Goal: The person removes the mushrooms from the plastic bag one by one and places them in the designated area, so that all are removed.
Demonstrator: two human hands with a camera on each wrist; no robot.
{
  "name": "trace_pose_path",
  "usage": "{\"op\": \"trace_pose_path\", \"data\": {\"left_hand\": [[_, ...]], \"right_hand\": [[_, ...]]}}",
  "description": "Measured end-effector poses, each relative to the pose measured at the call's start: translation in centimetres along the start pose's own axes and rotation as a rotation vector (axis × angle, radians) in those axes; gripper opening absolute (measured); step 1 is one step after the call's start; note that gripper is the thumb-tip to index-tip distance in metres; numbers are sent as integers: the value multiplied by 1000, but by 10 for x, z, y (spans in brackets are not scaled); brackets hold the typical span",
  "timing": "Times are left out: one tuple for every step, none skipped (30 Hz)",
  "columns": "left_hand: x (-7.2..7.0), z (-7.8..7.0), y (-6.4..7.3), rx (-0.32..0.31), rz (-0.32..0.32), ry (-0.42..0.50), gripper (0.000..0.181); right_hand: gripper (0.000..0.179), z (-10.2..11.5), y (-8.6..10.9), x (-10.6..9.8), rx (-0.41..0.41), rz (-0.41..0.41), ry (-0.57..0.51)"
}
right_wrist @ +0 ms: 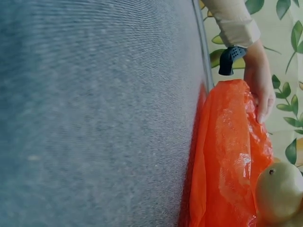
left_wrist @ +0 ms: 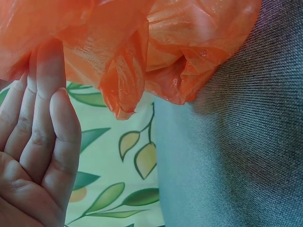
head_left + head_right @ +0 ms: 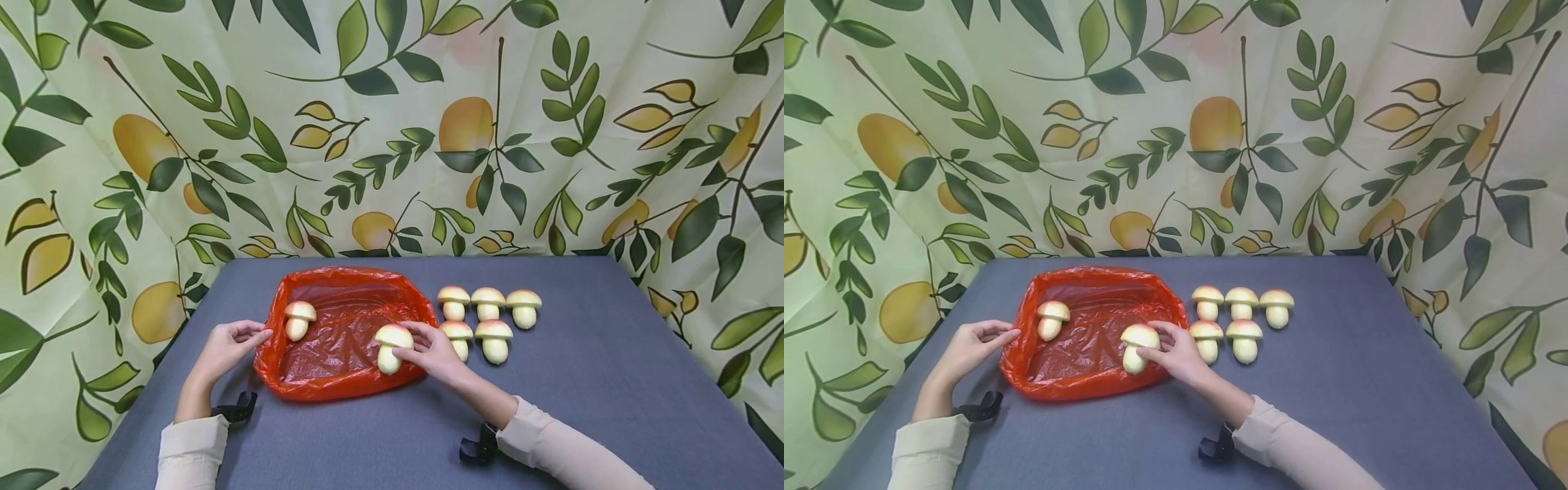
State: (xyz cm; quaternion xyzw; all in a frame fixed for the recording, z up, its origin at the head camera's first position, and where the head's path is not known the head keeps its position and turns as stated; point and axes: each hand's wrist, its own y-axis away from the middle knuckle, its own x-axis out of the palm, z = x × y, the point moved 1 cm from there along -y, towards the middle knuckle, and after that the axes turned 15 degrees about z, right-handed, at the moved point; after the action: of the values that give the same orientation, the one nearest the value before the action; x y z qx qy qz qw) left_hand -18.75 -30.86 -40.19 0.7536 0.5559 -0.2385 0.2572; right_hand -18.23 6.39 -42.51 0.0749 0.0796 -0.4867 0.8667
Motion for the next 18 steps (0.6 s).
{"op": "trace_pose_path", "data": {"left_hand": [[0,0,0,-1,0,-1,32],[0,0,0,-2,-1,-1,32],[0,0,0,-4,-1,-2,32],[0,0,0,-5,-1,-3,32],[0,0,0,-6,0,-3,32],[0,0,0,-6,0,-4,32],[0,0,0,-7,-1,-5,32],[0,0,0,-9,-1,-4,32],[0,0,0,-9,0,-5,32],[0,0,0,-9,-1,-4,32],[-1,0,0,-9,-1,-4,32],[-1,1,0,-9,-2,-3,32],[-1,1,-1,-9,-2,-1,32],[-1,1,-1,-9,-1,0,32],[-1,1,-1,-8,-1,0,32],[-1,1,-1,-8,-1,1,32],[-1,1,-1,-8,-2,0,32],[-1,1,0,-9,-2,0,32]], "right_hand": [[55,0,1,-1,-2,6,1],[55,0,3,-1,-6,11,4],[56,-1,4,-2,-9,16,10],[56,-1,5,-2,-12,18,13],[56,0,7,-3,-14,19,15],[56,-1,8,-4,-14,21,14],[56,-1,9,-5,-14,23,13],[56,-1,10,-6,-9,22,8],[56,-1,12,-7,-4,24,2],[56,-1,13,-9,-5,29,-1],[56,-1,14,-11,-9,34,-2],[55,-1,15,-13,-8,36,-2],[55,-1,17,-15,-13,42,1],[54,-1,18,-17,-16,45,4],[54,0,19,-19,-24,50,12],[54,0,21,-21,-32,55,18],[54,0,22,-22,-32,55,20],[54,0,24,-24,-30,57,20]]}}
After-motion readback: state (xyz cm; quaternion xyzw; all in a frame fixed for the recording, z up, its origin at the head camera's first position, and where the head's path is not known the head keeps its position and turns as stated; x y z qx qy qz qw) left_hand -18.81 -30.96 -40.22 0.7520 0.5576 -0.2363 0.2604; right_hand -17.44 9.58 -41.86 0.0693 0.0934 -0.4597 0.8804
